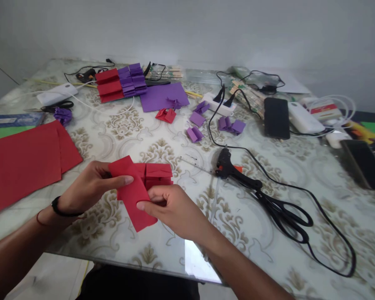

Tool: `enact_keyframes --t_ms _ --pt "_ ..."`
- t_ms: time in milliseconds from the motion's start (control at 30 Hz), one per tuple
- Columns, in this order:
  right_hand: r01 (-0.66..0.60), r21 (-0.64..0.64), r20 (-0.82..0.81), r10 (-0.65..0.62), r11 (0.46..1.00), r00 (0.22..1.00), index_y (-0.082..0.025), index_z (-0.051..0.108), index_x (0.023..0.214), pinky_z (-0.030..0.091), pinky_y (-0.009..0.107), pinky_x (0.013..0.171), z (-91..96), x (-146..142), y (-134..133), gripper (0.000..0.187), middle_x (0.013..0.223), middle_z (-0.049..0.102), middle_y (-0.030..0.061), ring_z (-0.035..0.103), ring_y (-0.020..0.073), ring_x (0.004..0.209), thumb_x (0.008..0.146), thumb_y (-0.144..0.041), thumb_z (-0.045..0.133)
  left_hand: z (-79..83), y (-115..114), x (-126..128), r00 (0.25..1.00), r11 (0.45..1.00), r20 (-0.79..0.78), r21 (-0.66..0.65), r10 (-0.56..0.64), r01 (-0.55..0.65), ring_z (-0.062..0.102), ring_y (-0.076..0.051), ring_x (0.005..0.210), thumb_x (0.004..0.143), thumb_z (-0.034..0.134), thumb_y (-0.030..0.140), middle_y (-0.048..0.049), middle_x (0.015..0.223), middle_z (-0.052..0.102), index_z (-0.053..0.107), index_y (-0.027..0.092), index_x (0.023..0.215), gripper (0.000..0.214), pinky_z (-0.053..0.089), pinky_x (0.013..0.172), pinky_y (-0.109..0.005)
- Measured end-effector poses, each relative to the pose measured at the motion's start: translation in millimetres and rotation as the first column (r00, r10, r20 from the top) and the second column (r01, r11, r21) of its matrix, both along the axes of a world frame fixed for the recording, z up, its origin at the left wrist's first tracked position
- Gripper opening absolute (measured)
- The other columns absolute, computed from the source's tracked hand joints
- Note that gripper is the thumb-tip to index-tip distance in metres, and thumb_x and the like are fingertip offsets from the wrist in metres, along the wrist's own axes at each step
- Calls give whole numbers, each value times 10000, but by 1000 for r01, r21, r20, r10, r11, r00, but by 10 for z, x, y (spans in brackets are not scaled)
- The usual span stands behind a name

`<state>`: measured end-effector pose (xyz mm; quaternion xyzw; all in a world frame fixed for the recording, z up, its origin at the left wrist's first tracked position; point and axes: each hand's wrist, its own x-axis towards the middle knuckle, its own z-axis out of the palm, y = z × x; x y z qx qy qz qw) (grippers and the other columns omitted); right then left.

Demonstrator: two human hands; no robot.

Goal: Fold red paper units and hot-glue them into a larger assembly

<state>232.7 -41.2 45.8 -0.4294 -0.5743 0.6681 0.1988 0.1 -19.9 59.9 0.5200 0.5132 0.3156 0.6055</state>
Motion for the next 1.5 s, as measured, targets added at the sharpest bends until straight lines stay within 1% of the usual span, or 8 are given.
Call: enact_keyframes --t_ms 100,233,400,500,700,900,1100,1500 --pt "5 -23 -12 -5 1000 1000 -219 446 659 224 270 529 -5 -1 9 432 647 385 -72 311 96 593 913 -451 707 -17 -8 16 999 996 7 69 54 -54 692 -163 693 843 848 446 -51 851 832 852 167 834 280 537 638 -248" --pt "44 -13 -19 -44 999 999 -213 466 642 241 261 529 3 -11 13 439 628 402 -75 328 89 574 909 -448 723 -23 -24 51 999 998 -4 40 -48 48 641 -142 608 850 823 446 -55 757 800 835 142 802 307 483 557 -232" --pt "35 -131 -112 -50 991 992 -189 697 789 546 297 696 -5 -13 9 385 761 720 5 707 162 716 864 -548 814 5 -6 21 999 996 -46 86 1 3 660 -156 645 843 826 430 -71 790 812 845 142 811 291 500 583 -240" --pt "54 -165 -166 -82 985 983 -181 750 862 621 332 772 -30 -13 4 405 821 790 38 790 194 786 853 -577 834 -21 -7 18 998 990 -37 133 48 -43 666 -160 695 858 816 443 -70 843 813 833 142 822 304 514 627 -244" --pt "84 -169 -191 -116 982 975 -173 761 865 659 336 784 -32 0 1 410 796 799 30 813 195 781 831 -567 866 -60 -46 69 991 991 -104 89 -90 99 457 -80 518 855 802 438 13 563 615 707 137 611 399 321 476 -194" --pt "125 -140 -216 -154 982 964 -174 752 881 676 390 828 -18 6 4 440 818 826 60 822 215 793 849 -606 833 2 -6 42 991 992 -133 125 -11 27 577 -125 578 852 796 456 -32 627 710 768 135 658 376 430 526 -212" --pt "119 -141 -162 -141 983 977 -175 741 836 671 357 796 1 5 -4 446 840 837 75 822 205 785 841 -611 834 26 -17 68 992 984 -123 173 -11 32 480 -89 512 863 778 413 8 555 626 690 145 582 398 373 470 -196" --pt "76 -92 -112 -87 993 990 -170 748 880 640 336 755 40 1 -17 473 870 808 63 784 184 765 867 -640 797 -36 -52 67 975 984 -150 55 -161 171 641 -153 627 878 748 457 -57 724 766 793 143 790 329 481 565 -232"
